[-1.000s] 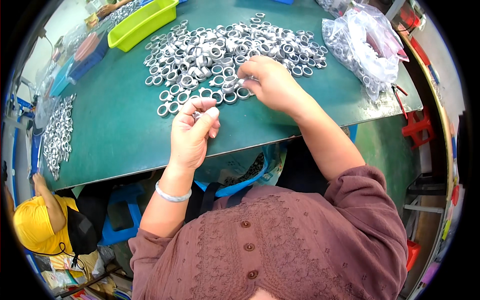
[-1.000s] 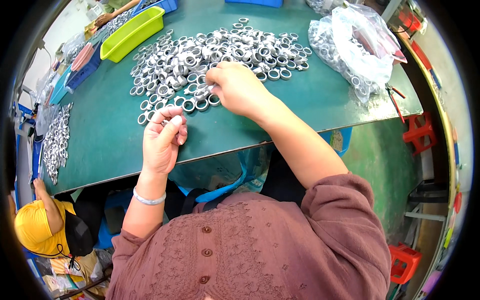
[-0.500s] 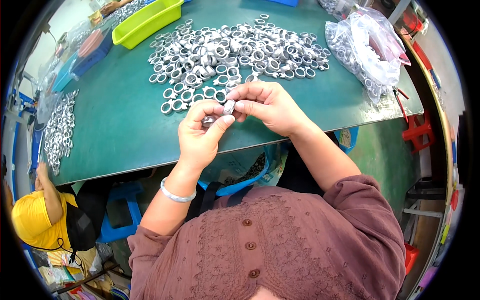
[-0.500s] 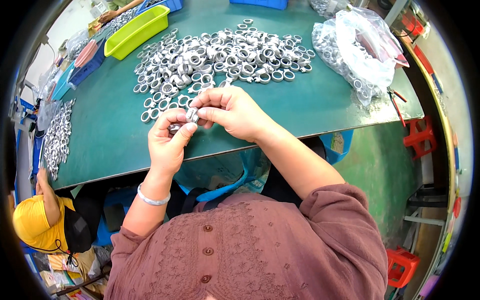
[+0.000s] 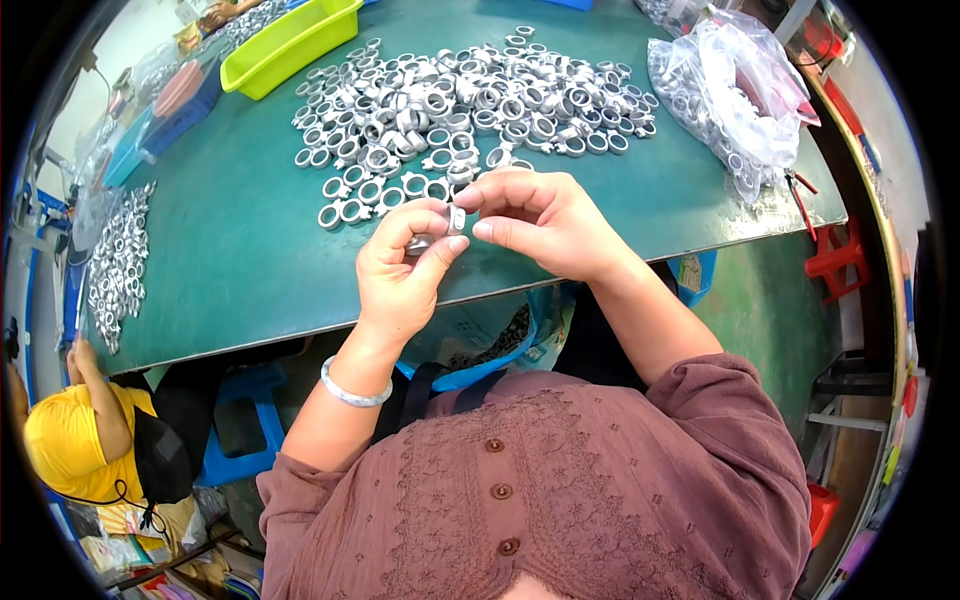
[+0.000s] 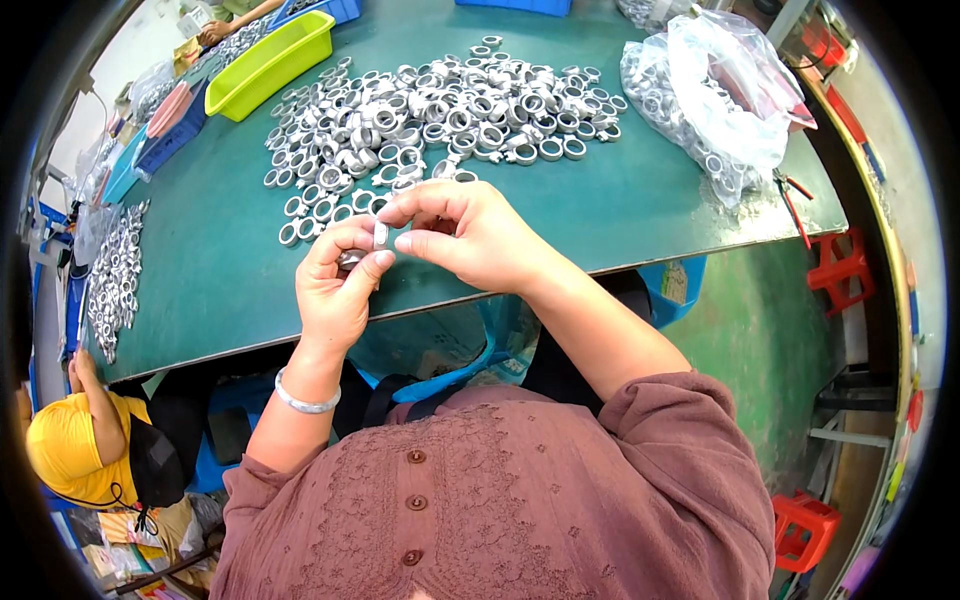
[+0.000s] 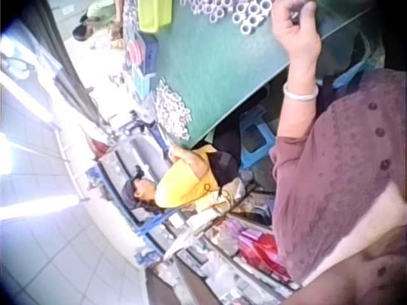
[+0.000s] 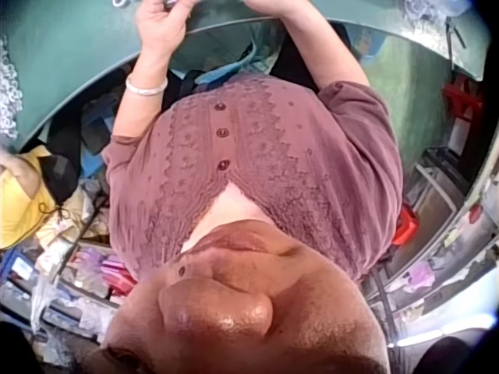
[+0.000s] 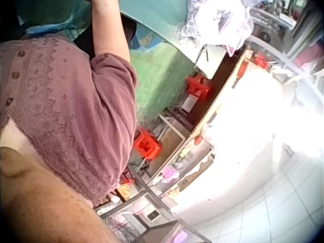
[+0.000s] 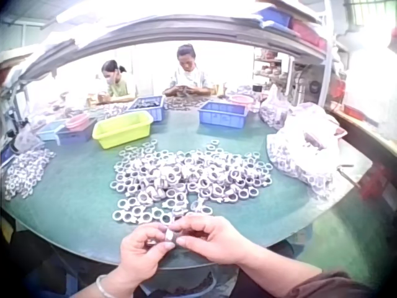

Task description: The person picks up metal ring-like components and circular green inserts, fitting the inserts into the rings by hand at a workbench.

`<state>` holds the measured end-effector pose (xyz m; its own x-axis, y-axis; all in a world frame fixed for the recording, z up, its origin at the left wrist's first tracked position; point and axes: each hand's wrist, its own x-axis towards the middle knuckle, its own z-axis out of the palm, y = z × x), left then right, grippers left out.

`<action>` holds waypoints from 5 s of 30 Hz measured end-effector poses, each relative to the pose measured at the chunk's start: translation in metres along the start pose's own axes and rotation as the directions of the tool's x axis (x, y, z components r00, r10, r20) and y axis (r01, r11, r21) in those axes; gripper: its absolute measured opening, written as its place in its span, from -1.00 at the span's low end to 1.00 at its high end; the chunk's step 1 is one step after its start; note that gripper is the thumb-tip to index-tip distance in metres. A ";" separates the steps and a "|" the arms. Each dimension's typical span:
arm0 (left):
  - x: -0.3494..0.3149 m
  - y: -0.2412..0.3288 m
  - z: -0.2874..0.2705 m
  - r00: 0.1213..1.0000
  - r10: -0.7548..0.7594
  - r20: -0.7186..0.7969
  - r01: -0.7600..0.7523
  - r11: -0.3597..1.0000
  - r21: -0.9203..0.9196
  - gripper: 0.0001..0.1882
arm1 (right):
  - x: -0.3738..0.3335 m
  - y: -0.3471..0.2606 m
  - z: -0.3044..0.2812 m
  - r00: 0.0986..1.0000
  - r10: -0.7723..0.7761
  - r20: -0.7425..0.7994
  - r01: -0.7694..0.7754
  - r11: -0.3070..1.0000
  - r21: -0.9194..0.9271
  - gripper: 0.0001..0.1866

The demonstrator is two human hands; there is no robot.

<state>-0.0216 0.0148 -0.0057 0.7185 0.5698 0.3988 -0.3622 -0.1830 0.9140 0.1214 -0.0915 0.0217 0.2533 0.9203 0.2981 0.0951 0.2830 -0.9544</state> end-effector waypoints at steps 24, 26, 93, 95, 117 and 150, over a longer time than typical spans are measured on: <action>0.000 0.003 0.004 0.988 0.146 0.057 -0.157 0.903 0.400 -0.62 | -0.006 0.007 0.003 0.996 0.063 -0.065 -0.052 0.984 0.168 -0.80; 0.000 0.002 0.006 0.992 0.125 -0.028 -0.110 0.942 0.319 -0.68 | -0.006 0.007 0.003 0.996 0.074 -0.057 -0.064 0.985 0.163 -0.79; -0.003 0.002 0.009 0.994 0.104 0.014 -0.105 0.982 0.159 -0.66 | -0.009 0.008 -0.001 0.998 0.041 -0.041 -0.034 0.989 0.141 -0.82; -0.004 0.004 0.006 0.998 0.050 0.022 -0.052 0.996 0.066 -0.68 | -0.009 0.006 -0.001 0.998 0.045 -0.042 -0.038 0.988 0.150 -0.83; -0.004 0.004 0.007 0.977 0.207 0.053 -0.213 0.922 0.324 -0.39 | -0.011 0.011 0.001 0.998 -0.045 -0.039 0.048 0.993 0.105 -0.67; 0.009 0.007 -0.009 0.940 -0.334 -0.074 0.287 0.888 -0.360 -0.81 | 0.044 0.008 -0.029 0.978 -0.206 0.029 0.162 0.669 -0.725 -0.88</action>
<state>-0.0230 0.0262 0.0036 0.7521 0.6560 0.0637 -0.3289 0.2897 0.8988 0.1609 -0.0565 0.0280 0.2005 0.8497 0.4877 0.8028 0.1428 -0.5789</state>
